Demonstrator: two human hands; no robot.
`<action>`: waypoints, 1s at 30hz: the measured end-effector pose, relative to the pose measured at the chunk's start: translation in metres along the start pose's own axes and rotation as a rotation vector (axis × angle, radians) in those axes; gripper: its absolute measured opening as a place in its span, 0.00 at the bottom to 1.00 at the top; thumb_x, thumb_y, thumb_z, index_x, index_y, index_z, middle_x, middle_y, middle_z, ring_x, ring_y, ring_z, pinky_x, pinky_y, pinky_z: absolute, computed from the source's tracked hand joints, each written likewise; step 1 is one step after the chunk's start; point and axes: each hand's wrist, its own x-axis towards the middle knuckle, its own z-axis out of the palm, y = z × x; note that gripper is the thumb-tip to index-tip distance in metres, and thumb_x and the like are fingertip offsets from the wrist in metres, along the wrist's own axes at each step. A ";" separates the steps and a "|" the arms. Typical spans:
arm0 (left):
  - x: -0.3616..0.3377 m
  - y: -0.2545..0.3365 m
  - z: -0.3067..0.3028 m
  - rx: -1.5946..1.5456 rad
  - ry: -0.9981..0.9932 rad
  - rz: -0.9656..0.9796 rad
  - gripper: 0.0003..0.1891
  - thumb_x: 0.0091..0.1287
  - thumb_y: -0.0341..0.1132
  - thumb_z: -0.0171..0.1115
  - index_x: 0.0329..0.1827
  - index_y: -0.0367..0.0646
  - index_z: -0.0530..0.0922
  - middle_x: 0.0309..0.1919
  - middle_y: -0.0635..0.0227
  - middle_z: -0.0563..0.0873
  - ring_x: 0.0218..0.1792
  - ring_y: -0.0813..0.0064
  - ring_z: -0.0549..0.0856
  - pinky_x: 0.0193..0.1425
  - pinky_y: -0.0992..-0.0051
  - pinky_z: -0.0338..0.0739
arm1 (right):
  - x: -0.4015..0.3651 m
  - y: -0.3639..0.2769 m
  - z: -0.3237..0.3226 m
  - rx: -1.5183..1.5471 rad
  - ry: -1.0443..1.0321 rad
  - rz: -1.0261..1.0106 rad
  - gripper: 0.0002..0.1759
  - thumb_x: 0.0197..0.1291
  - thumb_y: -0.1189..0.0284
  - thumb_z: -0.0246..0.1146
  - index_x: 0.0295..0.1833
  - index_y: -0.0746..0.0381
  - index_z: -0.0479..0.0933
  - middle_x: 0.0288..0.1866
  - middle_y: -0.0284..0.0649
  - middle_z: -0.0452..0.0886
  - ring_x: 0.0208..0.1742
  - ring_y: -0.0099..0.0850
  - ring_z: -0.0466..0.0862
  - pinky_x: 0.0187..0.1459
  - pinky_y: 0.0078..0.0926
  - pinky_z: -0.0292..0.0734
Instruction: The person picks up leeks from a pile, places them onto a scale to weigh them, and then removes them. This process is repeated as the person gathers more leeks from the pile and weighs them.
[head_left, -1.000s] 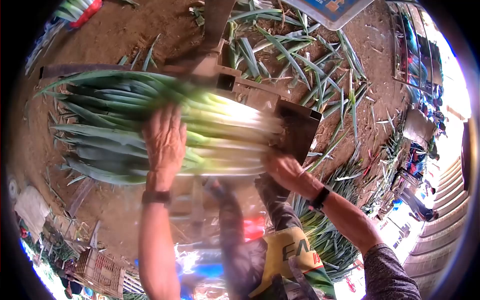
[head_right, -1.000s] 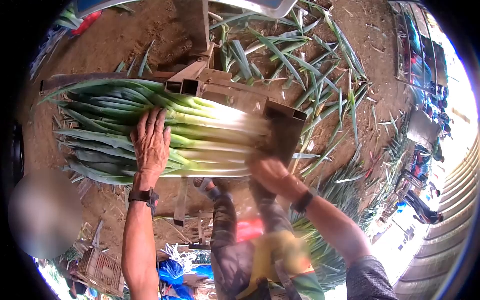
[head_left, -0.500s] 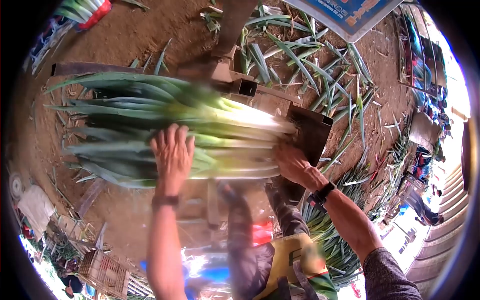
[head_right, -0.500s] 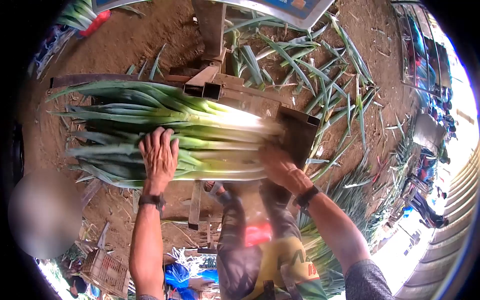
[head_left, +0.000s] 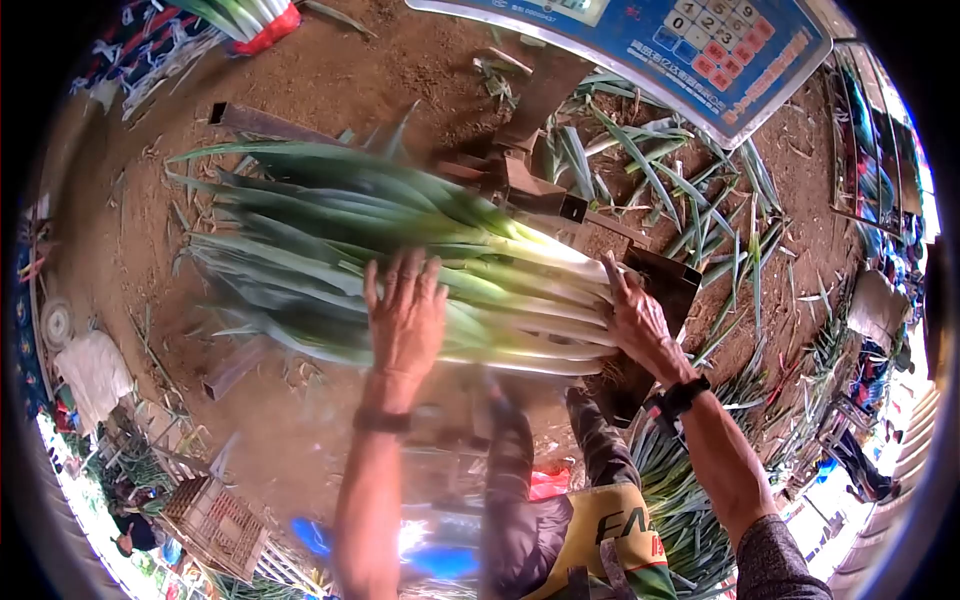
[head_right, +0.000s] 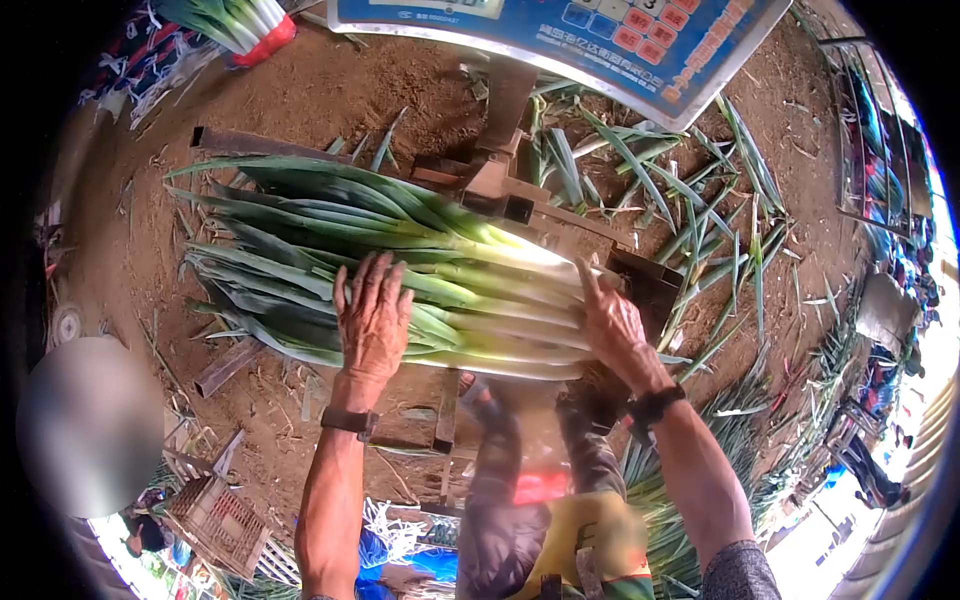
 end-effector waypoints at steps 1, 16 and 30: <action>-0.001 -0.006 -0.001 0.029 0.012 -0.014 0.23 0.72 0.40 0.64 0.68 0.45 0.75 0.71 0.62 0.76 0.74 0.60 0.71 0.82 0.50 0.54 | 0.004 0.007 0.005 0.018 -0.011 -0.024 0.42 0.65 0.74 0.66 0.82 0.59 0.55 0.51 0.60 0.82 0.43 0.57 0.87 0.43 0.48 0.86; -0.009 -0.022 -0.012 -0.140 -0.127 -0.123 0.27 0.74 0.35 0.60 0.75 0.42 0.70 0.75 0.57 0.73 0.78 0.57 0.67 0.84 0.53 0.54 | -0.002 0.009 0.012 -0.215 -0.179 -0.012 0.38 0.68 0.72 0.57 0.82 0.63 0.54 0.50 0.61 0.83 0.42 0.53 0.88 0.41 0.49 0.85; -0.258 0.085 -0.096 -0.579 -0.717 -0.790 0.15 0.76 0.41 0.58 0.52 0.36 0.82 0.43 0.38 0.85 0.45 0.37 0.85 0.47 0.49 0.79 | -0.127 -0.031 -0.058 0.144 -0.044 0.124 0.13 0.64 0.69 0.64 0.50 0.63 0.77 0.41 0.56 0.82 0.40 0.58 0.84 0.40 0.52 0.80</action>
